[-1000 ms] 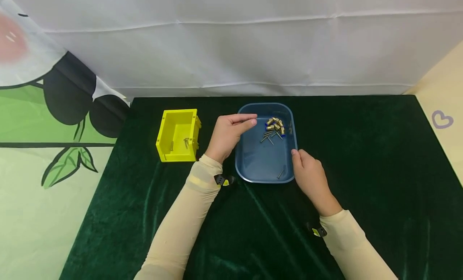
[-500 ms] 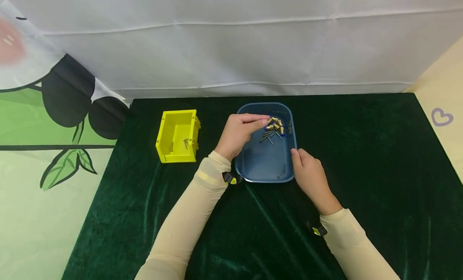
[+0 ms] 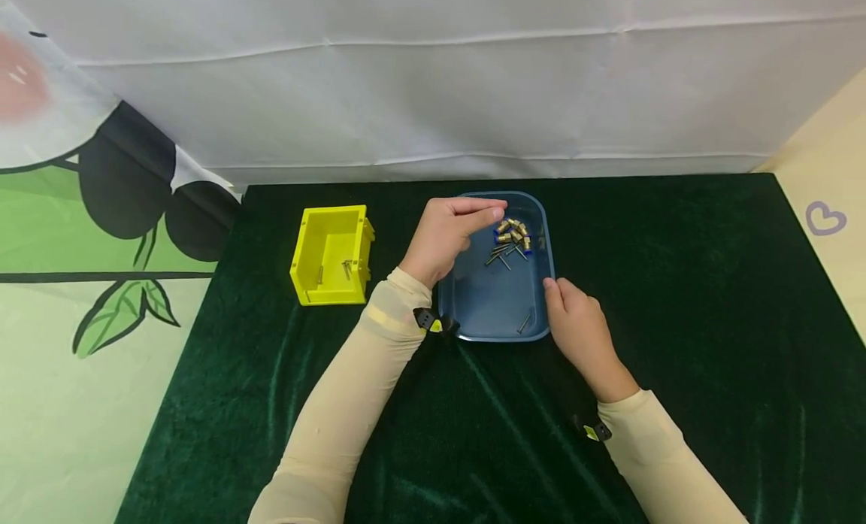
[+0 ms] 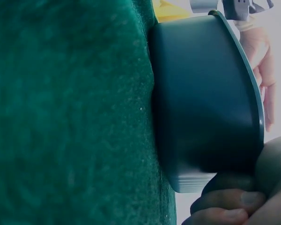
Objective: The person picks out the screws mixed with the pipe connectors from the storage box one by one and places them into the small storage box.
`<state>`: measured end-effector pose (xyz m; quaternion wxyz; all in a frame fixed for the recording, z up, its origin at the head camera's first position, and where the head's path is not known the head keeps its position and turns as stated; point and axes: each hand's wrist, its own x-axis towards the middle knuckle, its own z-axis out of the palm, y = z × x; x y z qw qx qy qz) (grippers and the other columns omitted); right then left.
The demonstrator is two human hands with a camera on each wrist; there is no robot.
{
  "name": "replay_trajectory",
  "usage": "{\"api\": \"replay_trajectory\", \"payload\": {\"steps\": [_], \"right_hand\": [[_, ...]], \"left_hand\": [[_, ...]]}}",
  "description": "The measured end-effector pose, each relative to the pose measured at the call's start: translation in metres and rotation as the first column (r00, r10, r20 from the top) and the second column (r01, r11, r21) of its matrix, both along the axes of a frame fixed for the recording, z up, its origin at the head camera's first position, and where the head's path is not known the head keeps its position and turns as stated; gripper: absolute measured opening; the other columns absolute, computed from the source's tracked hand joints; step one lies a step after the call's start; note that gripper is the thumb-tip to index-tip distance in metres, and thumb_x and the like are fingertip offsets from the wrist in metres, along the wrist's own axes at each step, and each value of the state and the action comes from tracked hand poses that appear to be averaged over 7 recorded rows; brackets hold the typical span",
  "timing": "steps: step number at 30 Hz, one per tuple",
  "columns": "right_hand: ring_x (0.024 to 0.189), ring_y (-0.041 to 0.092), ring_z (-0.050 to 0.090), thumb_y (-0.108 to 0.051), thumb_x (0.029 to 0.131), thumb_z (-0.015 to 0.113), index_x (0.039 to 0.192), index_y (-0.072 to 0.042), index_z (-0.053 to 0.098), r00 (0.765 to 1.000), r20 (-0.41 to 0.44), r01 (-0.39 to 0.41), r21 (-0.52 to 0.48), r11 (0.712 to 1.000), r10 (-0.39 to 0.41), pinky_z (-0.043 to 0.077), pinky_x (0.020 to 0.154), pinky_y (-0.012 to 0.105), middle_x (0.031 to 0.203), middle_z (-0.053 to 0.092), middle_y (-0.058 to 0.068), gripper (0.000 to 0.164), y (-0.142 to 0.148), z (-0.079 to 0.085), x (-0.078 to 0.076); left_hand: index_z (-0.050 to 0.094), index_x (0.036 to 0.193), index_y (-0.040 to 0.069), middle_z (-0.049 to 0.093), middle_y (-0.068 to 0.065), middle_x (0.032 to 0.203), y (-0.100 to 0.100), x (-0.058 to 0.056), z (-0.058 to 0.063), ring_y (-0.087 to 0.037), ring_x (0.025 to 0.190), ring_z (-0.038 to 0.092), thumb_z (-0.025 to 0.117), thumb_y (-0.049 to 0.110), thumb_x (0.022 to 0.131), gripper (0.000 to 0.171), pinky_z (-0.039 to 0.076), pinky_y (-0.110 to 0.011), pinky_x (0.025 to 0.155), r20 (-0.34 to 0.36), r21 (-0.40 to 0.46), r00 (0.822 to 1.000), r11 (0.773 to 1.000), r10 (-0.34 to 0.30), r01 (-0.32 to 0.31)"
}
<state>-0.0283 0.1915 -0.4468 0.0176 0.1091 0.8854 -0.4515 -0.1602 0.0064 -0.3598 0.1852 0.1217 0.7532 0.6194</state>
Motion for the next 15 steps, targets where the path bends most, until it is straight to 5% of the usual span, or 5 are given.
{"api": "replay_trajectory", "payload": {"steps": [3,5,15], "right_hand": [[0.054,0.023,0.049,-0.05,0.107,0.029,0.082,-0.01,0.052,1.0,0.003,0.002,-0.001,1.0,-0.002,0.04,0.048,0.033,0.066,0.048,0.008,0.052,-0.001,-0.001,0.001],[0.054,0.023,0.048,-0.048,0.107,0.03,0.082,-0.009,0.051,1.0,0.001,0.005,-0.001,1.0,-0.005,0.039,0.048,0.033,0.066,0.047,0.008,0.051,-0.003,-0.001,0.001],[0.054,0.023,0.048,-0.049,0.107,0.028,0.083,-0.009,0.051,1.0,0.006,-0.002,-0.01,1.0,0.002,0.039,0.047,0.032,0.066,0.048,0.008,0.052,-0.008,-0.001,0.001]], "left_hand": [[0.08,0.104,0.019,0.071,0.007,0.113,0.006,-0.005,-0.006,-0.012,0.112,0.06,0.075,0.032,0.09,0.019,0.047,-0.053,0.1,0.034,-0.024,0.999,0.999,0.025,-0.025],[0.08,0.103,0.019,0.071,0.007,0.111,0.012,-0.009,-0.01,-0.013,0.113,0.06,0.075,0.031,0.09,0.018,0.043,-0.056,0.103,0.053,-0.05,0.998,0.998,0.044,-0.041],[0.08,0.098,0.021,0.072,0.007,0.106,0.03,-0.024,-0.032,-0.014,0.11,0.06,0.074,0.032,0.091,0.015,0.045,-0.045,0.104,0.117,-0.255,0.992,0.967,0.04,-0.009]]}}
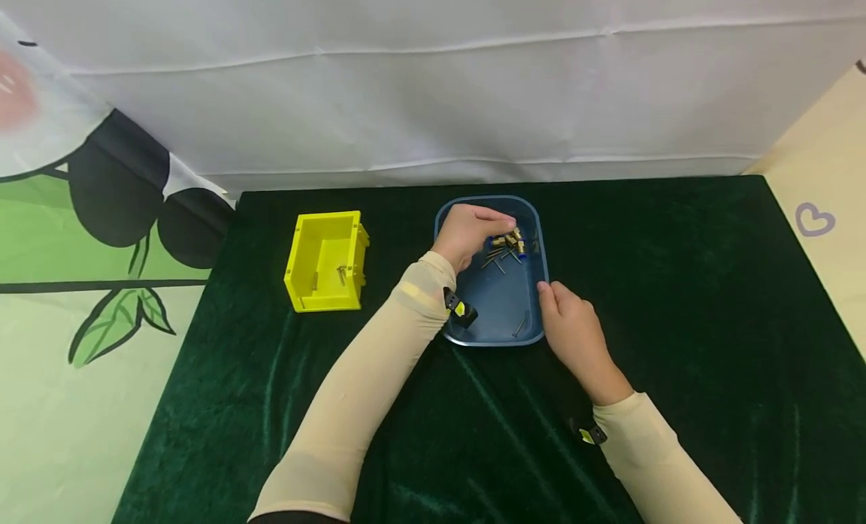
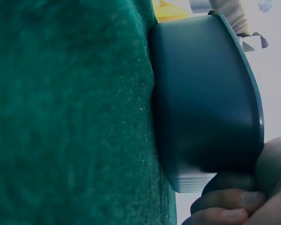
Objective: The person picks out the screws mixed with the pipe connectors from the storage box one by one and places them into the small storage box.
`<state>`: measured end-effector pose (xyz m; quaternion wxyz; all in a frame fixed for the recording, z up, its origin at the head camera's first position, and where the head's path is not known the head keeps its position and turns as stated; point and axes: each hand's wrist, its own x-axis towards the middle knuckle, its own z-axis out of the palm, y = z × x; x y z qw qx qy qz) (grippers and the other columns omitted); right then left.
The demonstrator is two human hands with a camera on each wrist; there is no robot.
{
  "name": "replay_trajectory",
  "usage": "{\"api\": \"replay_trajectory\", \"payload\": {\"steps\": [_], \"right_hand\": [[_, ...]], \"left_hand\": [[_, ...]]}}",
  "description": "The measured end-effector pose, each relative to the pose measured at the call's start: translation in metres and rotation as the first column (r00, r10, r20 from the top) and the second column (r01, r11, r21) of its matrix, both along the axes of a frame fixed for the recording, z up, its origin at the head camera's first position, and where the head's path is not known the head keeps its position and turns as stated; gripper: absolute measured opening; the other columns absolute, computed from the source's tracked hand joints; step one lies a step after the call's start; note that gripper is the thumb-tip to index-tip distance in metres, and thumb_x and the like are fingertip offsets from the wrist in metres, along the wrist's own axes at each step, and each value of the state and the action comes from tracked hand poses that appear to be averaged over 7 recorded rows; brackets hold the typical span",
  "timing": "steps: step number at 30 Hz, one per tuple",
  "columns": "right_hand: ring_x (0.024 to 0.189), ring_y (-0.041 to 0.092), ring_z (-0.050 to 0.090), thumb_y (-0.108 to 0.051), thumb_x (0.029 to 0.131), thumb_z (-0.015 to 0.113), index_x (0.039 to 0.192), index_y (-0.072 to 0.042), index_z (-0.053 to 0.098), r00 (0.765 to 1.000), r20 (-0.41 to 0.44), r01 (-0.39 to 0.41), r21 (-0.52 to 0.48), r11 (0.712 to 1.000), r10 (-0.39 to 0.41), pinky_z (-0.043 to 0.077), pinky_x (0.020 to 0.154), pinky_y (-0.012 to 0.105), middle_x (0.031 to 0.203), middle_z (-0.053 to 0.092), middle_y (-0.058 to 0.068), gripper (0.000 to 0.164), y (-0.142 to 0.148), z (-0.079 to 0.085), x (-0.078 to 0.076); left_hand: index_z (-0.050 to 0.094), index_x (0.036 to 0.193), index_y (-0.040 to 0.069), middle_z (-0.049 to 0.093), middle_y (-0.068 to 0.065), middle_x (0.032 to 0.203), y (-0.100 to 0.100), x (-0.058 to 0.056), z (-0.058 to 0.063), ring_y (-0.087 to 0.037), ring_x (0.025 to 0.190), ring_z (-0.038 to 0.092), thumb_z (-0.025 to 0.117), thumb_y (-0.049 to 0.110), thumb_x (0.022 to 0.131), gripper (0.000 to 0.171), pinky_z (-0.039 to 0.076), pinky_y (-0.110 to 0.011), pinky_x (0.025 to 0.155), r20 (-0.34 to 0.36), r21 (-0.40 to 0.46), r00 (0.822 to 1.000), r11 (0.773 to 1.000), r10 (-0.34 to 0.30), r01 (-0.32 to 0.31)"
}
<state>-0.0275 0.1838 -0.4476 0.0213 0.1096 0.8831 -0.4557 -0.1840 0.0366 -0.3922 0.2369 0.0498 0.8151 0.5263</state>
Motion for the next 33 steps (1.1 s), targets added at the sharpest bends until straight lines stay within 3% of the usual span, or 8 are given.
{"api": "replay_trajectory", "payload": {"steps": [4,11,14,18,21,26,33], "right_hand": [[0.054,0.023,0.048,-0.049,0.107,0.028,0.083,-0.009,0.052,1.0,0.001,0.002,-0.001,1.0,-0.002,0.039,0.047,0.032,0.066,0.048,0.007,0.052,-0.001,-0.001,0.0],[0.054,0.023,0.048,-0.049,0.107,0.028,0.083,-0.009,0.052,1.0,0.004,0.001,0.001,1.0,-0.001,0.039,0.048,0.033,0.067,0.048,0.008,0.052,-0.001,-0.002,0.002],[0.054,0.023,0.048,-0.048,0.107,0.029,0.083,-0.009,0.051,1.0,-0.008,0.0,0.007,1.0,0.0,0.039,0.047,0.033,0.066,0.048,0.008,0.052,-0.001,-0.003,0.001],[0.052,0.022,0.048,-0.049,0.107,0.028,0.082,-0.009,0.051,1.0,-0.029,-0.007,0.013,1.0,0.007,0.039,0.047,0.033,0.065,0.047,0.007,0.053,0.0,-0.002,0.0],[0.052,0.023,0.048,-0.05,0.107,0.028,0.082,-0.009,0.051,0.999,-0.035,-0.008,0.012,1.0,0.008,0.039,0.046,0.033,0.065,0.047,0.007,0.054,0.001,-0.002,-0.002],[0.053,0.023,0.049,-0.051,0.107,0.027,0.084,-0.008,0.053,1.0,-0.02,-0.016,-0.003,1.0,0.016,0.04,0.047,0.032,0.066,0.049,0.008,0.055,0.0,-0.002,-0.003],[0.054,0.023,0.049,-0.05,0.107,0.027,0.085,-0.008,0.053,0.999,-0.02,-0.03,-0.011,1.0,0.029,0.04,0.048,0.033,0.067,0.049,0.008,0.054,-0.002,-0.002,-0.003]], "left_hand": [[0.08,0.097,0.018,0.071,0.005,0.105,0.001,-0.004,-0.009,-0.016,0.106,0.06,0.076,0.03,0.09,0.015,0.046,-0.041,0.1,0.003,-0.065,1.0,0.998,-0.014,0.014],[0.08,0.096,0.017,0.073,0.005,0.101,0.0,-0.007,-0.018,-0.019,0.103,0.06,0.078,0.028,0.088,0.014,0.048,-0.037,0.094,-0.009,-0.063,1.0,0.998,-0.026,0.025],[0.079,0.094,0.016,0.073,0.005,0.098,-0.001,-0.009,-0.019,-0.02,0.097,0.06,0.078,0.028,0.088,0.014,0.048,-0.033,0.083,-0.018,-0.084,1.0,0.996,-0.023,0.021],[0.079,0.093,0.016,0.071,0.004,0.097,-0.001,-0.012,-0.021,-0.018,0.075,0.052,0.079,0.029,0.087,0.014,0.039,-0.029,0.065,-0.009,-0.117,1.0,0.993,-0.006,0.005],[0.079,0.094,0.016,0.072,0.004,0.099,0.0,-0.014,-0.022,-0.014,0.077,0.053,0.078,0.027,0.087,0.013,0.041,-0.029,0.069,0.0,-0.127,1.0,0.991,-0.031,0.031],[0.08,0.095,0.014,0.074,0.003,0.101,0.003,-0.015,-0.026,-0.014,0.1,0.062,0.078,0.023,0.088,0.011,0.049,-0.034,0.091,-0.024,-0.198,0.992,0.974,-0.121,0.113],[0.081,0.091,0.016,0.073,0.005,0.098,0.003,-0.017,-0.03,-0.013,0.095,0.062,0.08,0.024,0.086,0.01,0.051,-0.031,0.085,-0.096,-0.355,0.981,0.927,-0.17,0.126]]}}
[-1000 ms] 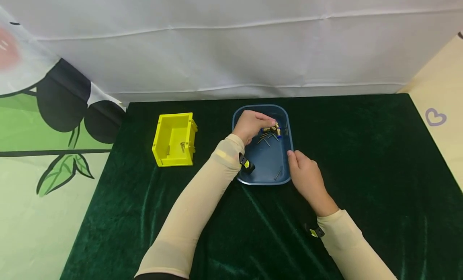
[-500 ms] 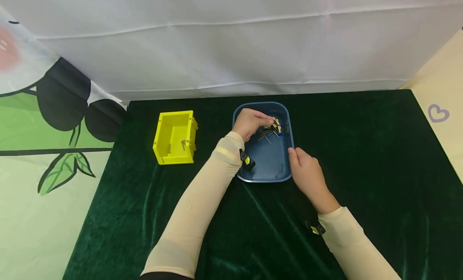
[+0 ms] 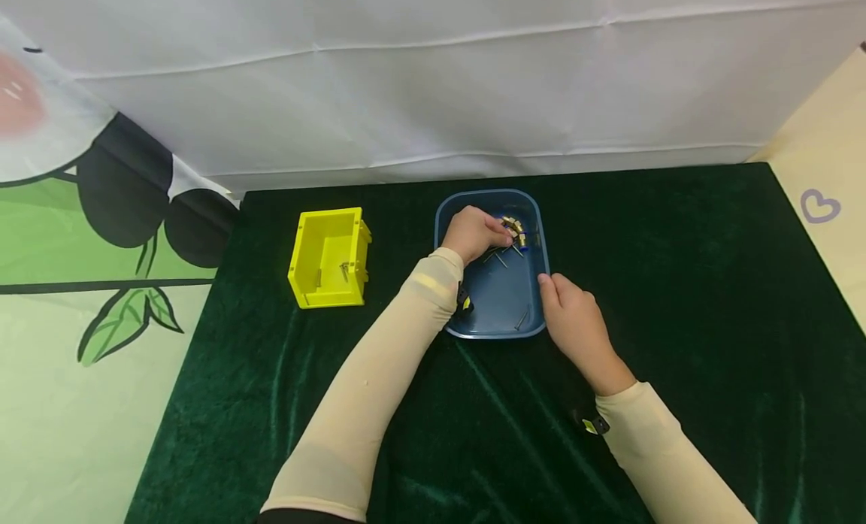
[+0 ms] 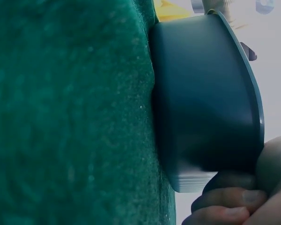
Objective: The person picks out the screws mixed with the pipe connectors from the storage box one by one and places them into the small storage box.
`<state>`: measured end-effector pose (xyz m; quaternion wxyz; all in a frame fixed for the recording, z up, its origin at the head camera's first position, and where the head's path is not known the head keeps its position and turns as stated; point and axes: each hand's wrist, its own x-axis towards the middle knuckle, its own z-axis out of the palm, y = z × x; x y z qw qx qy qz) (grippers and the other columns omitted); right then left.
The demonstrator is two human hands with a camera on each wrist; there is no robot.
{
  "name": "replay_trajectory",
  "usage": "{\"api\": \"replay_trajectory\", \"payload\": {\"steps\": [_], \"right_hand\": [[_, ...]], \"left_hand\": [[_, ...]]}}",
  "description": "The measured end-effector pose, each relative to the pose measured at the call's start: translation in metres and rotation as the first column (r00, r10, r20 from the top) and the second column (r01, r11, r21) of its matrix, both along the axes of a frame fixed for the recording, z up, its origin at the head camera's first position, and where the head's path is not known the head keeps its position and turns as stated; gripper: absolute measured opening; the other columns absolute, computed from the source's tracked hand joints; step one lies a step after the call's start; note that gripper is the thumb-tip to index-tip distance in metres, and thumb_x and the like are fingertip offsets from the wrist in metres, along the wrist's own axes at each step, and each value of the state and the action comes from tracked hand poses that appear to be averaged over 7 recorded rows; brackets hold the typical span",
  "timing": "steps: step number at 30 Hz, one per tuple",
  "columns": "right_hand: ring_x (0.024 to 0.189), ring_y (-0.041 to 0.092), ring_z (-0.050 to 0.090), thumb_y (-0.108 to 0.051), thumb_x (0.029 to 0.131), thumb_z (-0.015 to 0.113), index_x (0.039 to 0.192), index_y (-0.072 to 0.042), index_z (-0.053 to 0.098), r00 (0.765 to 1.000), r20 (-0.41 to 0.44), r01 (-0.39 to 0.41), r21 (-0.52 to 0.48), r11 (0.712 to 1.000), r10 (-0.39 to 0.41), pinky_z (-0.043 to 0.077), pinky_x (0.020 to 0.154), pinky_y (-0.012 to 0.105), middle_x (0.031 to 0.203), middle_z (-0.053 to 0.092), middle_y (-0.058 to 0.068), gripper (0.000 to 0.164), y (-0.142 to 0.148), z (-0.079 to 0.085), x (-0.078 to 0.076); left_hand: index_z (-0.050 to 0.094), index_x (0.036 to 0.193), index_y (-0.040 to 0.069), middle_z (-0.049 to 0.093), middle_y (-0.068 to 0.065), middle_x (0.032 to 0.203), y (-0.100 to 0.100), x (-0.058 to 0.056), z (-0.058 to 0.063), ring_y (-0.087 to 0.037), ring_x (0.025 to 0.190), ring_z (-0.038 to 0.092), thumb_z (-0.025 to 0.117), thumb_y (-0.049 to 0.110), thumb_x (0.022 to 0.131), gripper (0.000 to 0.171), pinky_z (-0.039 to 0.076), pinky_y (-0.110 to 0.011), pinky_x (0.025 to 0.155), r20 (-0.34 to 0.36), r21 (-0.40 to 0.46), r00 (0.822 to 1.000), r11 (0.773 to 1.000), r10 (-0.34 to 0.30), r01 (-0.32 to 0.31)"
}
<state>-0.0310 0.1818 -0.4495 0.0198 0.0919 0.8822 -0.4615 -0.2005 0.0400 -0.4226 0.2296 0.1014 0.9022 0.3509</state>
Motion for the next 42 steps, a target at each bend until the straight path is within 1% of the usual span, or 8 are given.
{"api": "replay_trajectory", "payload": {"steps": [9,15,20,23,28,32,37,42], "right_hand": [[0.054,0.023,0.049,-0.051,0.107,0.026,0.086,-0.008,0.053,1.0,0.002,-0.003,0.004,1.0,0.003,0.04,0.048,0.033,0.067,0.049,0.008,0.055,-0.001,0.001,0.001],[0.054,0.023,0.049,-0.052,0.107,0.026,0.086,-0.008,0.054,1.0,0.013,-0.002,-0.018,1.0,0.002,0.04,0.048,0.033,0.067,0.05,0.008,0.056,-0.002,0.0,0.002],[0.054,0.024,0.049,-0.051,0.107,0.027,0.085,-0.008,0.053,1.0,0.014,-0.003,-0.023,1.0,0.003,0.04,0.047,0.033,0.067,0.05,0.008,0.055,-0.002,-0.001,0.001],[0.054,0.023,0.049,-0.051,0.107,0.027,0.085,-0.008,0.053,1.0,0.009,-0.001,-0.015,1.0,0.002,0.04,0.047,0.033,0.067,0.05,0.008,0.055,-0.003,-0.002,0.0],[0.054,0.023,0.049,-0.052,0.106,0.025,0.085,-0.008,0.053,1.0,0.013,0.0,-0.006,1.0,0.0,0.04,0.048,0.032,0.067,0.049,0.007,0.056,-0.003,-0.003,0.0],[0.054,0.023,0.049,-0.053,0.106,0.025,0.084,-0.008,0.053,1.0,0.016,0.0,-0.008,1.0,0.0,0.04,0.048,0.032,0.067,0.05,0.007,0.057,-0.002,-0.003,0.0],[0.055,0.023,0.05,-0.052,0.106,0.026,0.085,-0.009,0.054,1.0,0.02,0.009,0.001,1.0,-0.009,0.041,0.048,0.033,0.068,0.05,0.008,0.056,-0.001,-0.001,0.0],[0.054,0.023,0.048,-0.048,0.108,0.027,0.083,-0.009,0.053,1.0,0.007,0.005,0.008,1.0,-0.005,0.04,0.047,0.033,0.067,0.048,0.008,0.053,-0.001,-0.001,-0.001]], "left_hand": [[0.081,0.092,0.015,0.074,0.004,0.096,0.004,0.0,-0.001,-0.012,0.093,0.062,0.079,0.025,0.087,0.011,0.051,-0.031,0.083,-0.081,-0.079,0.994,0.995,-0.069,0.062],[0.081,0.086,0.014,0.073,0.004,0.084,0.007,0.003,0.001,-0.013,0.078,0.062,0.079,0.025,0.088,0.011,0.048,-0.026,0.067,-0.166,-0.173,0.976,0.979,-0.14,0.111],[0.08,0.082,0.013,0.072,0.004,0.077,0.005,0.002,0.0,-0.013,0.07,0.06,0.076,0.023,0.089,0.013,0.045,-0.024,0.061,-0.174,-0.159,0.971,0.978,-0.165,0.138],[0.079,0.083,0.011,0.071,0.002,0.077,0.002,0.0,-0.001,-0.013,0.068,0.06,0.074,0.023,0.09,0.014,0.046,-0.025,0.06,-0.151,-0.132,0.973,0.979,-0.174,0.154],[0.078,0.084,0.011,0.07,-0.001,0.079,-0.005,0.0,0.002,-0.013,0.066,0.055,0.071,0.025,0.091,0.017,0.043,-0.025,0.058,-0.12,-0.051,0.986,0.992,-0.119,0.113],[0.079,0.09,0.01,0.071,-0.001,0.087,-0.014,-0.001,0.012,-0.014,0.074,0.055,0.071,0.025,0.092,0.017,0.044,-0.029,0.066,-0.126,0.063,0.991,0.996,-0.051,0.059],[0.078,0.095,0.013,0.071,0.003,0.101,-0.028,-0.001,0.038,-0.013,0.098,0.059,0.071,0.028,0.093,0.017,0.049,-0.038,0.09,-0.1,0.244,0.995,0.97,0.024,0.002],[0.078,0.098,0.014,0.071,0.003,0.105,-0.053,0.003,0.067,-0.016,0.102,0.06,0.071,0.03,0.094,0.018,0.048,-0.039,0.096,-0.086,0.335,0.986,0.936,0.14,-0.104]]}}
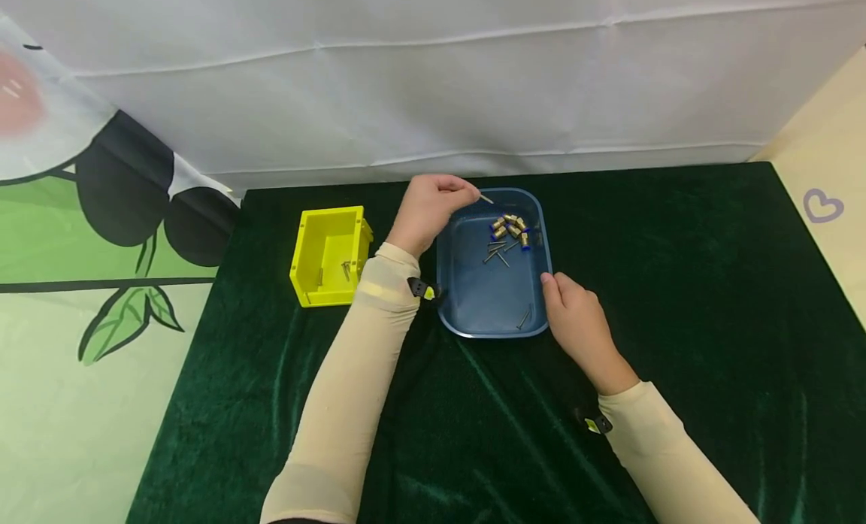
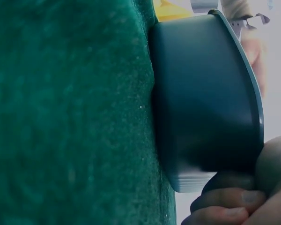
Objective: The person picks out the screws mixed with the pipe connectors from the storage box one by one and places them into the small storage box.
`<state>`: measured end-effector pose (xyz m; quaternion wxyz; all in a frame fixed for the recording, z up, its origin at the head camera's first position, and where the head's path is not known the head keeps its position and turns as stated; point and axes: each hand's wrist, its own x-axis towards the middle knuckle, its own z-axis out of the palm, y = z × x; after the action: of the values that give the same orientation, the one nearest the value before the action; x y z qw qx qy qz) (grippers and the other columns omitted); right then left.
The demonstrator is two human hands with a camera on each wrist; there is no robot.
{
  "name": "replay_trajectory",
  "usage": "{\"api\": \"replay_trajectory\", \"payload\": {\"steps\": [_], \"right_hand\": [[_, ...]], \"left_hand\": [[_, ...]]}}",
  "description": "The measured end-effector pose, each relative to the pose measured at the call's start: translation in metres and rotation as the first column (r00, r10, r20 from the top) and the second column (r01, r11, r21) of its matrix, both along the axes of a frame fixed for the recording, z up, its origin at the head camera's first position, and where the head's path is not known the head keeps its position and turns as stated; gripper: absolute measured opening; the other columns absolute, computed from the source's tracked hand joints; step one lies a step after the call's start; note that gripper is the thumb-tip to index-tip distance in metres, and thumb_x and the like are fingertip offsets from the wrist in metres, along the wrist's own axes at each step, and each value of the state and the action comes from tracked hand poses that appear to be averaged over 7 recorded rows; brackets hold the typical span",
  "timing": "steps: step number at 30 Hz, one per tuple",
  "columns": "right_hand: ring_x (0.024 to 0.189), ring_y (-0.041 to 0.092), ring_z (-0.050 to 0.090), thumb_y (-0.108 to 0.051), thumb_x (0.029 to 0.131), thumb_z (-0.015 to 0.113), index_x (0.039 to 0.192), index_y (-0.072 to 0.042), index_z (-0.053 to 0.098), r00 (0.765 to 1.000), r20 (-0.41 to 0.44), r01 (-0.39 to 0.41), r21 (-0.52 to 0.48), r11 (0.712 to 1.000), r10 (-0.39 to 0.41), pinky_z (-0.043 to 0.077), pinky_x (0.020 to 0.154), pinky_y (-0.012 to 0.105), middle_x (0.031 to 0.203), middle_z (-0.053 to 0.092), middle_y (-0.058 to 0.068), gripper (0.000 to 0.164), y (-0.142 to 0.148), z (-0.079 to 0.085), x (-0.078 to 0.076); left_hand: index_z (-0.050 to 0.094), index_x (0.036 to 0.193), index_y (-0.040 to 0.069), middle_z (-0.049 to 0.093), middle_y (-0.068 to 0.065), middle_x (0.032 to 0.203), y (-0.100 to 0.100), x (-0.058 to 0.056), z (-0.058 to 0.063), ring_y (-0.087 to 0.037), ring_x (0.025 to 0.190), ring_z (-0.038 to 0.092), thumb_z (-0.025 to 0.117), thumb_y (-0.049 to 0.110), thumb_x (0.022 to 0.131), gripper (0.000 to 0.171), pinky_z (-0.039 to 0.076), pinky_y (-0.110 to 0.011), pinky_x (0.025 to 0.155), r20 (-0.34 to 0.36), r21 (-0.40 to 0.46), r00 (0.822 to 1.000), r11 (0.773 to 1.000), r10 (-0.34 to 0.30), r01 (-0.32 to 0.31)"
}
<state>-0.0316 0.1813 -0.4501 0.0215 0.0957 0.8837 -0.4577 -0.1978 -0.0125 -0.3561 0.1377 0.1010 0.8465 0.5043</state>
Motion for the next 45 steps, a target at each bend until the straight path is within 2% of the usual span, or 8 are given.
{"api": "replay_trajectory", "payload": {"steps": [5,14,21,25,29,35,40,45], "right_hand": [[0.054,0.023,0.047,-0.047,0.108,0.028,0.082,-0.009,0.052,1.0,-0.015,-0.009,-0.002,1.0,0.009,0.039,0.048,0.034,0.066,0.047,0.008,0.052,0.0,0.001,-0.002],[0.054,0.024,0.047,-0.049,0.107,0.028,0.081,-0.008,0.051,1.0,0.005,-0.003,-0.007,1.0,0.003,0.039,0.049,0.033,0.066,0.047,0.009,0.053,0.005,0.003,0.003],[0.055,0.024,0.046,-0.046,0.108,0.03,0.082,-0.008,0.051,1.0,0.002,0.024,-0.008,1.0,-0.024,0.038,0.048,0.033,0.067,0.046,0.009,0.051,0.009,0.006,0.006],[0.055,0.025,0.047,-0.045,0.108,0.031,0.082,-0.007,0.051,1.0,0.009,0.02,-0.02,1.0,-0.02,0.039,0.048,0.033,0.067,0.046,0.009,0.05,0.009,0.004,0.007],[0.055,0.025,0.047,-0.044,0.108,0.031,0.082,-0.008,0.051,1.0,0.002,0.015,-0.024,1.0,-0.015,0.039,0.048,0.034,0.067,0.046,0.009,0.049,0.009,0.005,0.007],[0.055,0.025,0.048,-0.045,0.108,0.031,0.083,-0.007,0.052,1.0,-0.001,0.012,-0.014,1.0,-0.012,0.04,0.049,0.034,0.067,0.046,0.009,0.05,0.01,0.007,0.006],[0.055,0.025,0.049,-0.045,0.108,0.031,0.084,-0.007,0.053,1.0,0.014,0.01,-0.016,1.0,-0.01,0.04,0.049,0.033,0.067,0.047,0.009,0.05,0.011,0.006,0.007],[0.056,0.025,0.049,-0.047,0.108,0.03,0.085,-0.007,0.054,1.0,0.023,0.009,-0.023,1.0,-0.009,0.041,0.049,0.033,0.067,0.047,0.009,0.052,0.012,0.005,0.008]], "left_hand": [[0.078,0.1,0.015,0.071,0.002,0.105,-0.038,0.005,0.016,-0.018,0.1,0.056,0.071,0.033,0.093,0.02,0.046,-0.038,0.095,-0.071,-0.026,0.986,0.988,0.151,-0.153],[0.075,0.108,0.015,0.066,-0.002,0.118,-0.115,0.018,0.022,-0.022,0.106,0.049,0.067,0.041,0.095,0.03,0.039,-0.043,0.095,-0.067,-0.085,0.948,0.945,0.312,-0.316],[0.07,0.119,0.014,0.058,-0.004,0.125,-0.146,0.024,0.013,-0.024,0.105,0.055,0.062,0.043,0.096,0.037,0.052,-0.043,0.091,-0.057,-0.251,0.885,0.852,0.461,-0.46],[0.072,0.116,0.01,0.06,-0.008,0.12,-0.159,0.026,0.006,-0.025,0.101,0.056,0.059,0.035,0.098,0.033,0.053,-0.039,0.085,-0.146,-0.305,0.863,0.808,0.484,-0.505],[0.072,0.113,0.007,0.061,-0.01,0.116,-0.171,0.028,0.001,-0.026,0.098,0.054,0.057,0.031,0.099,0.031,0.051,-0.036,0.081,-0.193,-0.352,0.858,0.782,0.476,-0.514],[0.072,0.117,0.007,0.06,-0.012,0.121,-0.179,0.029,-0.004,-0.028,0.1,0.054,0.059,0.033,0.1,0.034,0.052,-0.039,0.085,-0.17,-0.38,0.878,0.793,0.447,-0.477],[0.072,0.119,0.009,0.058,-0.01,0.123,-0.175,0.03,-0.004,-0.027,0.105,0.052,0.06,0.037,0.099,0.037,0.051,-0.043,0.091,-0.16,-0.347,0.89,0.82,0.427,-0.455],[0.074,0.116,0.015,0.06,-0.004,0.121,-0.153,0.037,-0.002,-0.023,0.106,0.053,0.065,0.048,0.094,0.04,0.049,-0.042,0.091,-0.105,-0.202,0.92,0.898,0.377,-0.391]]}}
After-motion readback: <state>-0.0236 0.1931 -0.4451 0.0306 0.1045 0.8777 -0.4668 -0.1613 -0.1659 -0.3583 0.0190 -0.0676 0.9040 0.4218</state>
